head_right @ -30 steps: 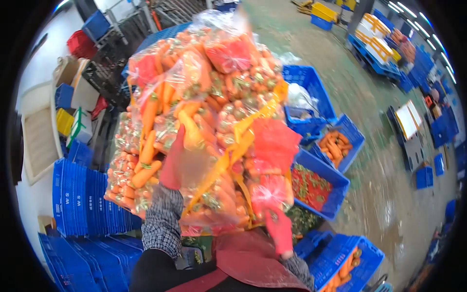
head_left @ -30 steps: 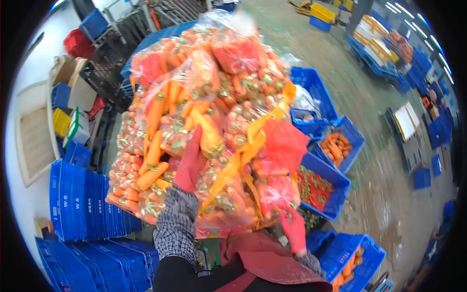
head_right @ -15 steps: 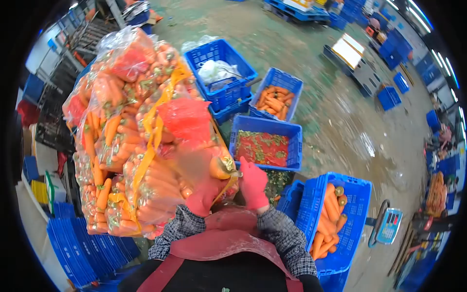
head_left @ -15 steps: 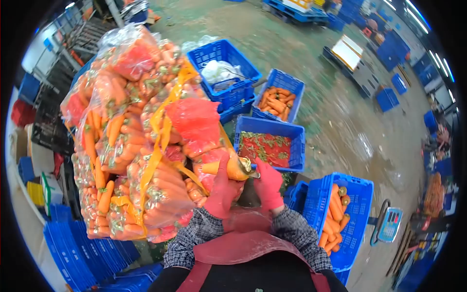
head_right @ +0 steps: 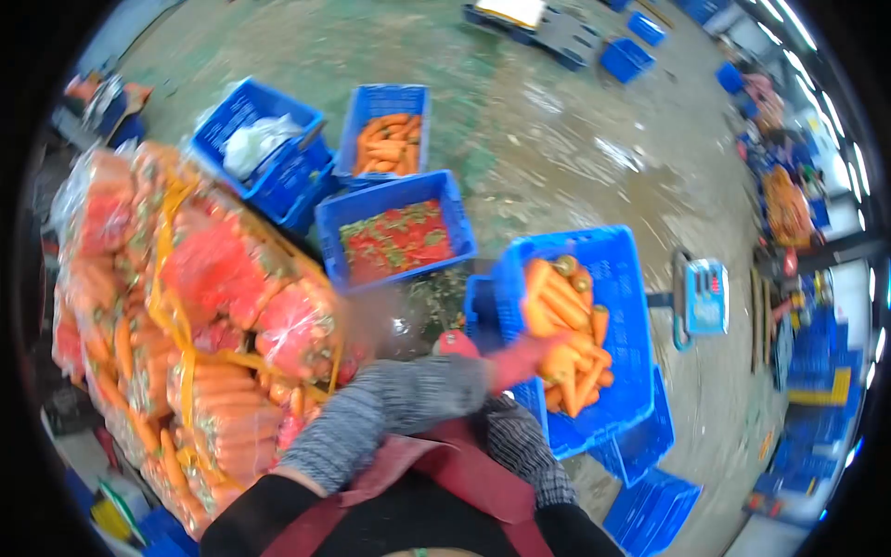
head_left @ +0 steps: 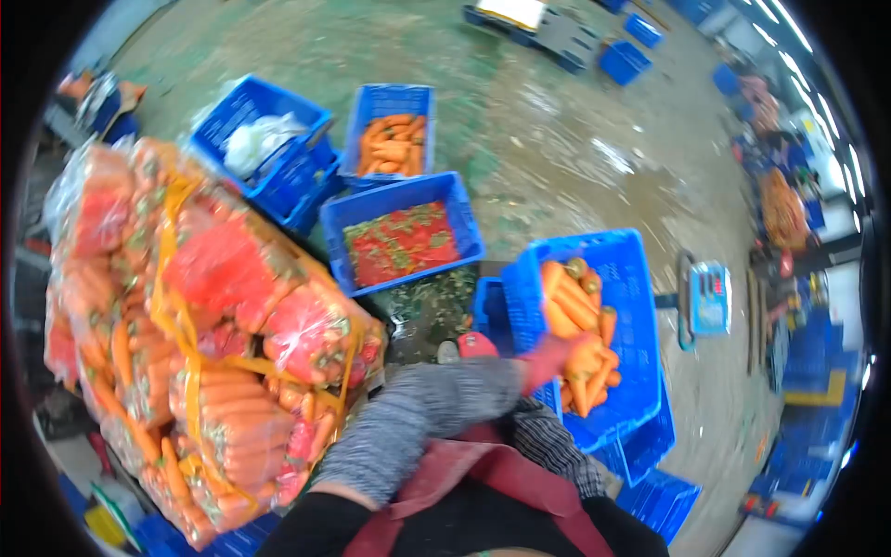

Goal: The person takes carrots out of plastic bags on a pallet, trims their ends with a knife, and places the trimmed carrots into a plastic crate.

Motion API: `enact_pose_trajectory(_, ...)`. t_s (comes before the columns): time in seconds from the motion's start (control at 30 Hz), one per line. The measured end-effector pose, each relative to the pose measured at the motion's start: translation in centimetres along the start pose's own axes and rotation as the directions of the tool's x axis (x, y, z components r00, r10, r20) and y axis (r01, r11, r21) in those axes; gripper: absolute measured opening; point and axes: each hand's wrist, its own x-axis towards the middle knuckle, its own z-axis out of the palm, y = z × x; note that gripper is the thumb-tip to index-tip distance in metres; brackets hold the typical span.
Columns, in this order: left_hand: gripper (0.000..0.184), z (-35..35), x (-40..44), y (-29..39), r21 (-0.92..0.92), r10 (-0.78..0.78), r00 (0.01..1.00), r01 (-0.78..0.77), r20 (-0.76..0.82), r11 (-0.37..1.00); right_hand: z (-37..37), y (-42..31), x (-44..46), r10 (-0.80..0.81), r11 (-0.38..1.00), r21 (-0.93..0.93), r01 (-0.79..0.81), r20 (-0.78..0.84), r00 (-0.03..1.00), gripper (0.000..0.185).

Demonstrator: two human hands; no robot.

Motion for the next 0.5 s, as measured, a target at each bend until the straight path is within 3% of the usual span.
enact_pose_trajectory(0.1, 0.033, 2.7, -0.6, -1.7, 0.178, 0.209, 0.973, -0.224, 0.102, 0.958, -3.8, 2.4, -0.8, 0.075, 0.994, 0.073, -0.076, 0.013, 0.997, 0.025)
enact_pose_trajectory(0.17, 0.030, 1.2, -3.1, -0.8, 0.193, 0.290, 0.954, -0.299, 0.073, 0.934, -5.8, 1.8, -1.3, 0.102, 0.978, 0.178, -0.105, 0.028, 0.994, 0.023)
enact_pose_trajectory(0.23, 0.027, -3.3, -7.1, 1.5, 0.186, 0.350, 0.933, -0.330, -0.086, 0.925, -6.3, 0.9, 0.2, 0.109, 0.960, 0.254, -0.115, 0.036, 0.993, 0.022)
enact_pose_trajectory(0.27, 0.026, -7.1, -10.5, 2.9, 0.203, 0.417, 0.873, -0.374, -0.251, 0.905, -5.8, -0.3, 0.8, 0.106, 0.960, 0.255, -0.113, 0.040, 0.994, 0.021)
enact_pose_trajectory(0.3, 0.025, -10.6, -14.2, 3.9, 0.236, 0.488, 0.753, -0.427, -0.442, 0.873, -5.2, -1.5, 1.6, 0.088, 0.962, 0.256, -0.097, 0.046, 0.995, 0.021)
enact_pose_trajectory(0.33, 0.032, -16.6, -19.6, 5.4, 0.779, 0.797, 0.422, -0.270, -0.432, 0.566, -4.7, -2.5, 2.0, 0.061, 0.966, 0.250, -0.071, 0.046, 0.997, 0.020)
enact_pose_trajectory(0.4, 0.034, -24.3, -32.7, 6.6, 0.767, 0.769, -0.042, 0.064, -0.637, 0.639, -3.3, -1.9, 2.7, -0.022, 0.959, 0.284, 0.021, 0.001, 1.000, 0.021)
enact_pose_trajectory(0.47, 0.036, -31.0, -47.5, 6.2, 0.617, 0.678, -0.477, 0.307, -0.559, 0.725, -1.6, -3.8, 4.1, -0.086, 0.942, 0.320, 0.103, -0.065, 0.994, 0.023)
enact_pose_trajectory(0.5, 0.037, -33.6, -54.6, 5.2, 0.510, 0.628, -0.617, 0.389, -0.475, 0.767, -0.5, -5.0, 4.7, -0.103, 0.932, 0.346, 0.110, -0.040, 0.994, 0.023)
